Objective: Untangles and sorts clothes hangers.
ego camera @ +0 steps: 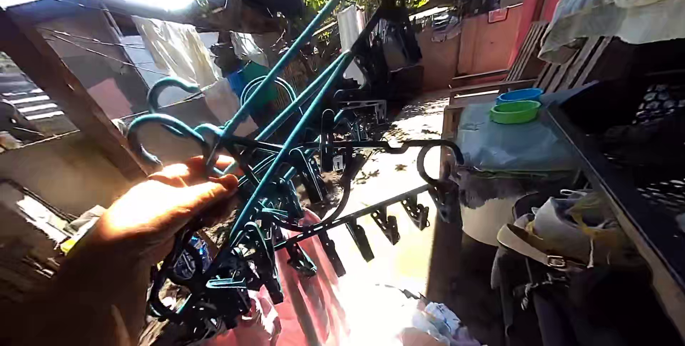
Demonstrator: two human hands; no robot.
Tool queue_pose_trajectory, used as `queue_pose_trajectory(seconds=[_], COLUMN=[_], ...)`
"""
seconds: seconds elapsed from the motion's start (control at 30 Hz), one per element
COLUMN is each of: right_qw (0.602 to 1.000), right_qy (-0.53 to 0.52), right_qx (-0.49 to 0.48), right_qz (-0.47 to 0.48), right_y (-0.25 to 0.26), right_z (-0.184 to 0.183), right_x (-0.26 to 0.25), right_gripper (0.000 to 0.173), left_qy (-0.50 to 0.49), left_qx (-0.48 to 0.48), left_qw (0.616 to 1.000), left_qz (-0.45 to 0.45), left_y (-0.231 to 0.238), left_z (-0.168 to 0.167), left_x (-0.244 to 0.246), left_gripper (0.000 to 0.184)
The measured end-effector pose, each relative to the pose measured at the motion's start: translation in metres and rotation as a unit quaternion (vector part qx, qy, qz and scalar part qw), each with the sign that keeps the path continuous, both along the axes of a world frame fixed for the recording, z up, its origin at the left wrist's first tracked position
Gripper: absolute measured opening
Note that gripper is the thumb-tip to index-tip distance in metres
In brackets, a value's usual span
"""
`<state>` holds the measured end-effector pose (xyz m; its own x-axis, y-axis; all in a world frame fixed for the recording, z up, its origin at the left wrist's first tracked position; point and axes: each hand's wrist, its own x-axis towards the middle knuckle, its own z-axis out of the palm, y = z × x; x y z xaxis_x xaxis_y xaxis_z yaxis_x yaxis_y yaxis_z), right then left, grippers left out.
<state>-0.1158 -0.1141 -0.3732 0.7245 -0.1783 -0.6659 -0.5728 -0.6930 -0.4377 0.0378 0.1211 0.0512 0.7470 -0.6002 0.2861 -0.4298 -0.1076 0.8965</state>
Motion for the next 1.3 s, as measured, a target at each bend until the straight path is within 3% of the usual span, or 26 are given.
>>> queue_pose_trajectory(seconds=[0.07,0.1,0.13,0.2,0.23,0.33,0.4,0.43,0.57,0.7,0.83,1.0,1.17,1.3], right_qw=[0.984,0.955,0.895,0.712,0.662,0.663,0.579,0.559,0.547,0.542,0.535,0.655,0.602,0.589], right_qy=[-0.169,-0.281,-0.423,-0.677,-0.723,-0.687,-0.776,-0.79,-0.793,-0.713,-0.702,-0.654,-0.674,-0.651], right_qx=[0.0,-0.002,0.003,0.052,0.118,0.246,0.228,0.226,0.209,0.408,0.451,0.359,0.403,0.423], right_qz=[-0.064,-0.101,-0.142,-0.179,-0.157,-0.169,-0.106,-0.108,-0.167,-0.178,-0.129,-0.122,-0.147,-0.223], right_y=[-0.008,-0.007,-0.002,0.007,0.008,0.019,0.014,0.018,0.032,0.025,0.017,0.016,0.036,0.032], right_z=[0.049,0.084,0.116,0.175,0.204,0.28,0.264,0.265,0.28,0.286,0.294,0.292,0.285,0.275], right_x=[0.017,0.022,0.025,0.037,0.038,0.03,0.059,0.063,0.054,0.048,0.043,0.044,0.05,0.055], right_gripper=[0.047,0.042,0.037,0.028,0.027,0.024,0.031,0.028,0.016,0.016,0.014,0.017,0.019,0.02], left_qy=[0.008,0.013,0.016,0.02,0.025,0.031,0.039,0.043,0.042,0.039,0.033,0.021,0.033,0.043], left_qx=[0.008,0.01,0.013,0.021,0.022,0.019,0.016,0.016,0.019,0.027,0.002,0.002,0.002,0.0], left_qw=[1.0,1.0,0.999,0.999,0.999,0.995,0.991,0.99,0.987,0.987,0.982,0.976,0.977,0.971], left_qz=[-0.012,-0.019,-0.026,-0.032,-0.043,-0.098,-0.13,-0.137,-0.151,-0.153,-0.185,-0.218,-0.211,-0.236], left_y=[-0.002,-0.003,-0.006,-0.012,-0.015,-0.025,-0.029,-0.03,-0.037,-0.044,-0.047,-0.05,-0.055,-0.057], left_z=[-0.001,-0.002,-0.003,-0.004,-0.004,-0.007,-0.009,-0.01,-0.015,-0.015,-0.01,0.002,0.002,-0.002], left_x=[0.001,0.001,0.002,0.0,-0.001,-0.002,0.0,0.0,0.005,0.004,0.004,0.002,-0.005,-0.004], left_gripper=[0.022,0.022,0.022,0.024,0.024,0.019,0.018,0.018,0.02,0.023,0.02,0.018,0.019,0.018])
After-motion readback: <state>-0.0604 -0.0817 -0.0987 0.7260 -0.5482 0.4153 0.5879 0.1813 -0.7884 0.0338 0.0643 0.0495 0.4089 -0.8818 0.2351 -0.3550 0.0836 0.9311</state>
